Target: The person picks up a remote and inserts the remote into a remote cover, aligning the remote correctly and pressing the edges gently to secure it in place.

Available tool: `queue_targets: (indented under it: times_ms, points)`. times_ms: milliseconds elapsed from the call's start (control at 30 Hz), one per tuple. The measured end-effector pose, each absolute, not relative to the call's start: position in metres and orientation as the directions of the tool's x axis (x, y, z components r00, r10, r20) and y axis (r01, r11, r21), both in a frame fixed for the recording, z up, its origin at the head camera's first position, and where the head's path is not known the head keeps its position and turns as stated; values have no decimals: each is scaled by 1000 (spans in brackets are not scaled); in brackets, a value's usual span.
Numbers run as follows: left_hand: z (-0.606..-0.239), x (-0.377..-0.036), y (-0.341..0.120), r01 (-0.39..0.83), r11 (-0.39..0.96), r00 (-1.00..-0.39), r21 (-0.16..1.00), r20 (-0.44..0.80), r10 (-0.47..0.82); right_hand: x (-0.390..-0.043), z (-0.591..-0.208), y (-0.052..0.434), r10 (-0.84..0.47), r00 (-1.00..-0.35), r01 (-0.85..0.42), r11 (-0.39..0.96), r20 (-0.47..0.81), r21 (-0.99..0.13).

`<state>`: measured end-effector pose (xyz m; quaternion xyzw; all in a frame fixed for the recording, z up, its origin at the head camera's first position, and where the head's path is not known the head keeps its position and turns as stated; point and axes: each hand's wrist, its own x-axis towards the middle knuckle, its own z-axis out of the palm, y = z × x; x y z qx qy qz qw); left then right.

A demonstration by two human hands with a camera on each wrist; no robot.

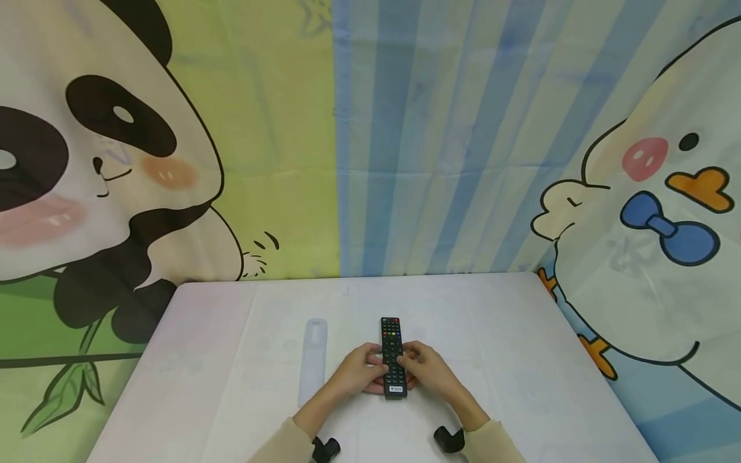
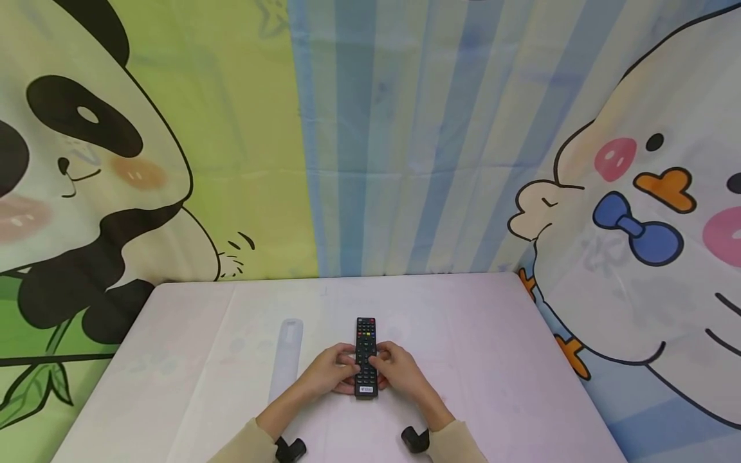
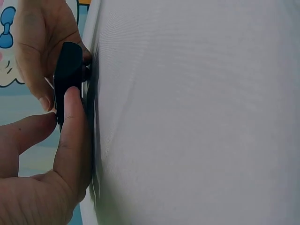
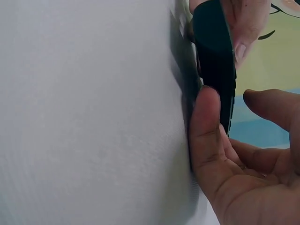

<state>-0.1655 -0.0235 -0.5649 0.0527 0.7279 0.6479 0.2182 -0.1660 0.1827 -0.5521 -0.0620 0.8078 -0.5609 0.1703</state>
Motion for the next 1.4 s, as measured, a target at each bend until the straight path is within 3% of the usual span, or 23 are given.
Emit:
queue_targets:
  times_ms: [400, 700, 1133, 1400]
  points:
    - [-553, -160, -33, -185, 63, -903, 981, -195, 383, -158, -539, 180, -263, -956, 53, 293, -134, -955]
    - [-537, -146, -51, -161, 0, -911, 987, -148, 384, -149, -524, 171, -317, -944, 33, 187, -92, -982]
    - [-534, -136, -66, -52, -57, -908, 997, -24, 418, -145, -511, 155, -355, -934, -35, 177, -31, -984]
    - [-530, -132, -66, -27, -42, -908, 999, -7, 419, -144, -510, 152, -341, -940, -36, 160, -21, -986]
